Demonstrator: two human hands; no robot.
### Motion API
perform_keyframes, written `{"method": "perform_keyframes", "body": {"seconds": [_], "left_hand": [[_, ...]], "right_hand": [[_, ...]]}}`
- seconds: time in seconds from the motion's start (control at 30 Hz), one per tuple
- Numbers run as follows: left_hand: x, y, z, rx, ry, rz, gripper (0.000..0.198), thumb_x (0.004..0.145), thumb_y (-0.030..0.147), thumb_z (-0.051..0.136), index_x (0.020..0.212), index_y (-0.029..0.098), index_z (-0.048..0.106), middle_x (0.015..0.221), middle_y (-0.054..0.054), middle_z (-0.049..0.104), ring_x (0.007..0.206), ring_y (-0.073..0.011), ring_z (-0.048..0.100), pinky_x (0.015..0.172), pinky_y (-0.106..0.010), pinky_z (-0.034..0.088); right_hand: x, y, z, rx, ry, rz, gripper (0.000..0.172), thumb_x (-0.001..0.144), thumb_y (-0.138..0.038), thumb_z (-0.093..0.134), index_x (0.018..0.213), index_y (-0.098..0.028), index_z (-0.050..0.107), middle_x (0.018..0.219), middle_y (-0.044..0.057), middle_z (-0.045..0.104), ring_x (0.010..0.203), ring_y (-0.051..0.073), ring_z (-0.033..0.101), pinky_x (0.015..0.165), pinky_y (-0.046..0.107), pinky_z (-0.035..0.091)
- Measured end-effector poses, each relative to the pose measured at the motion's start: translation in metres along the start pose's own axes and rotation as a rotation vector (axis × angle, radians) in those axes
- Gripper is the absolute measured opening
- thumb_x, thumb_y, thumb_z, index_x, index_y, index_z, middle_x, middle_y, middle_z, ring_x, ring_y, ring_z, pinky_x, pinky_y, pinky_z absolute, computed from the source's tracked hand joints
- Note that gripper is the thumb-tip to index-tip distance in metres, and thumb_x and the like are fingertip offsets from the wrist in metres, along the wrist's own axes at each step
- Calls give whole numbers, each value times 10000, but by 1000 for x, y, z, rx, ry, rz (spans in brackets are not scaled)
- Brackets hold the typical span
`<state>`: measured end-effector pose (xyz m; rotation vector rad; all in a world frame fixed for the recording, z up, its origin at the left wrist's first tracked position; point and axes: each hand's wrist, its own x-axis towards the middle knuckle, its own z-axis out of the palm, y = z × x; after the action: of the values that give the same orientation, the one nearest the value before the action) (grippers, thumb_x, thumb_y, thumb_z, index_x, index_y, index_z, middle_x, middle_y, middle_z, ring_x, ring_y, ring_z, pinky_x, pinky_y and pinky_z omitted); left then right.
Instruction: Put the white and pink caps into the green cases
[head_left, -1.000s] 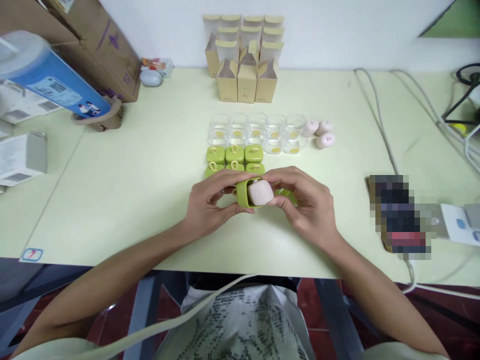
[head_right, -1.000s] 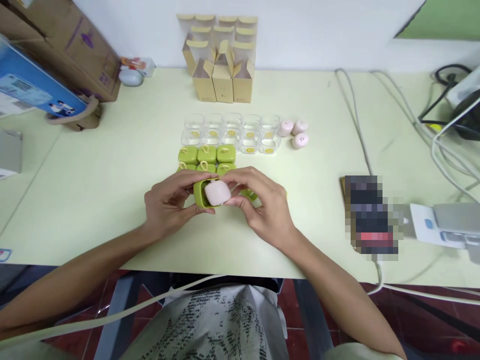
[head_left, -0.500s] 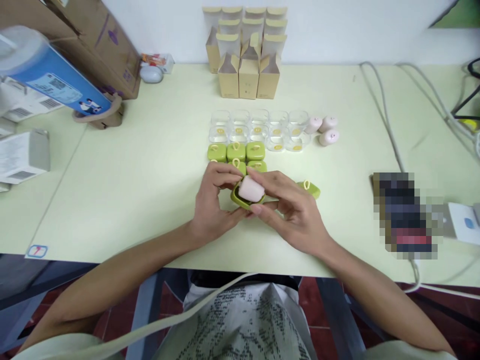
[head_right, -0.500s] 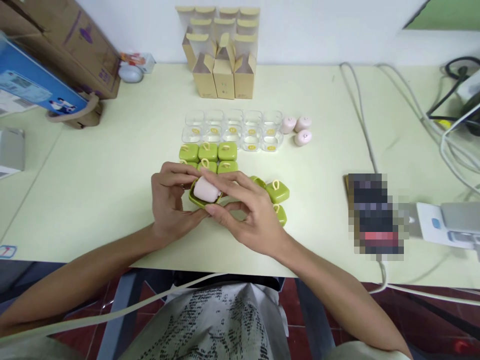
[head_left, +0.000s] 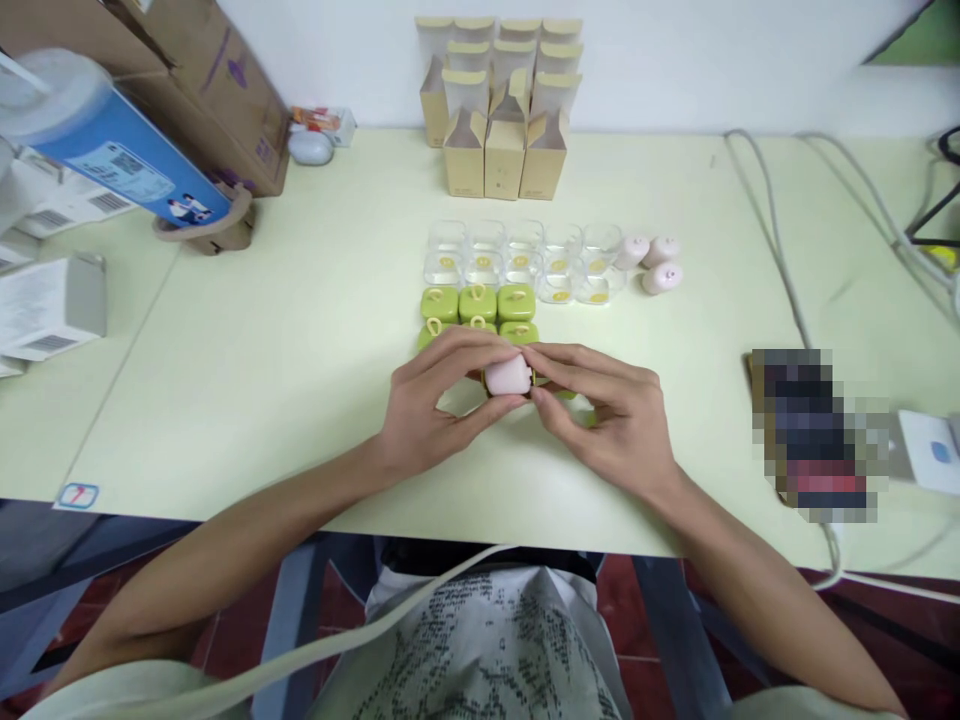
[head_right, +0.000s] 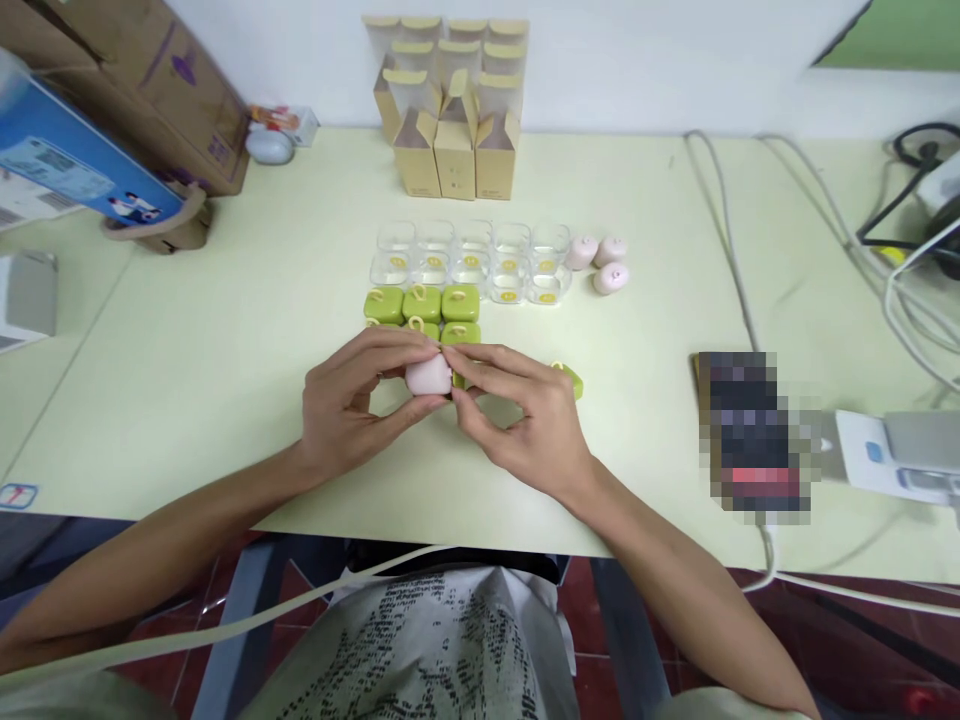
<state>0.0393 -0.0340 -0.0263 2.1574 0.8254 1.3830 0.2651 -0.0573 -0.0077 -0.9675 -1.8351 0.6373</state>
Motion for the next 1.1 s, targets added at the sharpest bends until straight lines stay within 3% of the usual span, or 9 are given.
{"method": "perform_keyframes", "body": {"seconds": [0.13,0.23,0.43,0.63,0.77,0.87,0.97,1.03,1.1], "left_hand": [[1,3,-1,54,-17,-13,342,971,340,893,1291,262,803,1201,-72,820,1098,-210,777,833,-334,701],[4,4,-1,93,-38,27,323,980,331,878,1284,256,798,1164,-65,820,1070,-209,773,875,-368,693],[9,3,-2,87,-48,120,338,960,287,878,1283,246,785,1137,-66,821,1027,-211,782,940,-405,664],[8,5,-2,148,-53,98,265,963,289,862,1219,261,803,1111,-54,817,997,-205,770,905,-401,660],[5,5,-2,80,-34,82,315,954,276,890,1255,235,807,1122,-64,802,998,-189,765,870,-356,682],[1,4,-2,6,-22,-32,356,967,304,896,1310,280,805,1198,-60,785,1075,-192,768,823,-304,713],[-2,1,-1,-141,24,-149,442,980,369,888,1408,350,777,1263,-58,746,1151,-203,766,816,-286,740],[-4,-3,-1,-210,26,-169,483,1012,431,845,1481,396,739,1318,-65,708,1209,-214,757,835,-294,751],[-5,-4,0,-211,-6,-155,529,1045,488,790,1557,420,681,1418,-86,659,1309,-246,733,883,-331,760]], "right_hand": [[-3,1,4,-135,95,-27,363,937,-145,770,1240,-295,903,1224,44,880,1029,246,885,886,372,759],[-4,0,6,-182,152,-74,345,912,-131,764,1184,-279,917,1177,41,882,981,256,892,859,374,767],[-2,-3,4,-155,162,-65,339,894,-115,774,1139,-296,924,1142,16,882,968,263,893,846,395,777],[-3,-3,4,-156,154,-68,366,892,-103,782,1152,-318,923,1128,9,886,962,271,893,845,416,781],[-2,-5,2,-139,142,-57,327,919,-114,784,1160,-287,923,1125,39,893,974,269,890,857,416,774],[-1,-4,-2,-70,82,-24,338,957,-150,776,1239,-287,902,1193,51,884,1029,247,869,884,401,753],[1,-1,-5,6,-9,1,515,961,-222,824,1470,-296,794,1327,86,823,996,223,810,853,400,725],[2,1,-5,4,-49,2,641,955,-274,873,1574,-305,711,1358,97,793,997,222,773,878,419,710],[2,2,-4,-12,-44,3,644,955,-297,894,1570,-303,705,1350,96,789,1059,237,762,956,444,693]]}}
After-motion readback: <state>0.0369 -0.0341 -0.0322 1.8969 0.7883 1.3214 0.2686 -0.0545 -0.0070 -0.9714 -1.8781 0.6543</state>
